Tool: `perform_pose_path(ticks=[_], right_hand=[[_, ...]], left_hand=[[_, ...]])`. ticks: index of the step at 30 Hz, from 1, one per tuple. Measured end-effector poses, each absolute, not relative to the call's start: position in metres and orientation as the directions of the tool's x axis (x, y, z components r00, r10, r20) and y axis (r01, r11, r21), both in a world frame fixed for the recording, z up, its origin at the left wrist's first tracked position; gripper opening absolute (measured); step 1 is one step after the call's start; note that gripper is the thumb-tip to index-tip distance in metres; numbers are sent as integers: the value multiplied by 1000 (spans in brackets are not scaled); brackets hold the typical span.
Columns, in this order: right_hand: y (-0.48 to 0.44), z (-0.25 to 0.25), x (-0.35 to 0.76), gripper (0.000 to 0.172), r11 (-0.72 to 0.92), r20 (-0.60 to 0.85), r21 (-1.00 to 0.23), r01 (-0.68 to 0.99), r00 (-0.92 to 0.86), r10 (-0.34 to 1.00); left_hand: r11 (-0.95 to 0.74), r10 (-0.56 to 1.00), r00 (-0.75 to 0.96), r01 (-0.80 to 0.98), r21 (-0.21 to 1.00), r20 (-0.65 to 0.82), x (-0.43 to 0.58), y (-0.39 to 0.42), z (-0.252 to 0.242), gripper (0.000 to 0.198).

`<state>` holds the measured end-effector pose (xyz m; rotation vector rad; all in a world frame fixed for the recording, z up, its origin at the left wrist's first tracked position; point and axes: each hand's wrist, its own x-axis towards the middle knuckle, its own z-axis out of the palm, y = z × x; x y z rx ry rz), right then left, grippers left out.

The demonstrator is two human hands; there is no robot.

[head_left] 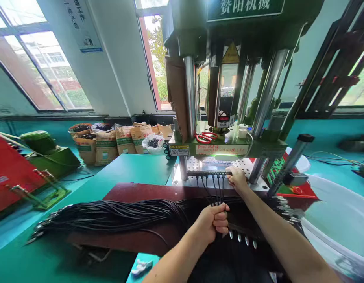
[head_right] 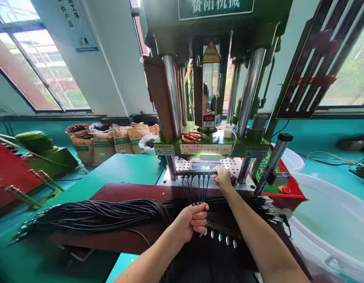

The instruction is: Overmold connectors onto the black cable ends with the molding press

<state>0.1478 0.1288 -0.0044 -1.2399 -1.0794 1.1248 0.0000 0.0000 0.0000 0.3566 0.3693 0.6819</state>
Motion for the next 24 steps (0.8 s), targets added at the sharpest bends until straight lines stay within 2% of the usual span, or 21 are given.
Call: perform_pose_path(ticks=[5, 8, 11, 15, 20, 24], right_hand=[[135, -10, 143, 31, -1, -6, -1000, -29, 182, 983], [135, -8, 156, 26, 34, 29, -999, -19, 219, 975], [131, -7, 172, 19, 48, 44, -999, -15, 205, 978], [124, -10, 178, 15, 24, 17, -999, -33, 188, 982], [117, -5, 171, 12, 8, 1, -999, -51, 139, 990], [113, 3, 169, 12, 0, -6, -999, -54, 110, 994]], left_hand=[[741, 612, 754, -444, 503, -237, -9, -16, -11, 16], [734, 587, 773, -384, 559, -240, -19, -34, -17, 14], [706, 599, 783, -417, 572, -169, -27, -44, -13, 16], [731, 509, 853, -358, 581, -116, -27, -42, -6, 22], [748, 571, 793, -396, 533, -211, -17, -25, -14, 44], [746, 621, 753, -483, 458, -217, -17, -12, -14, 42]])
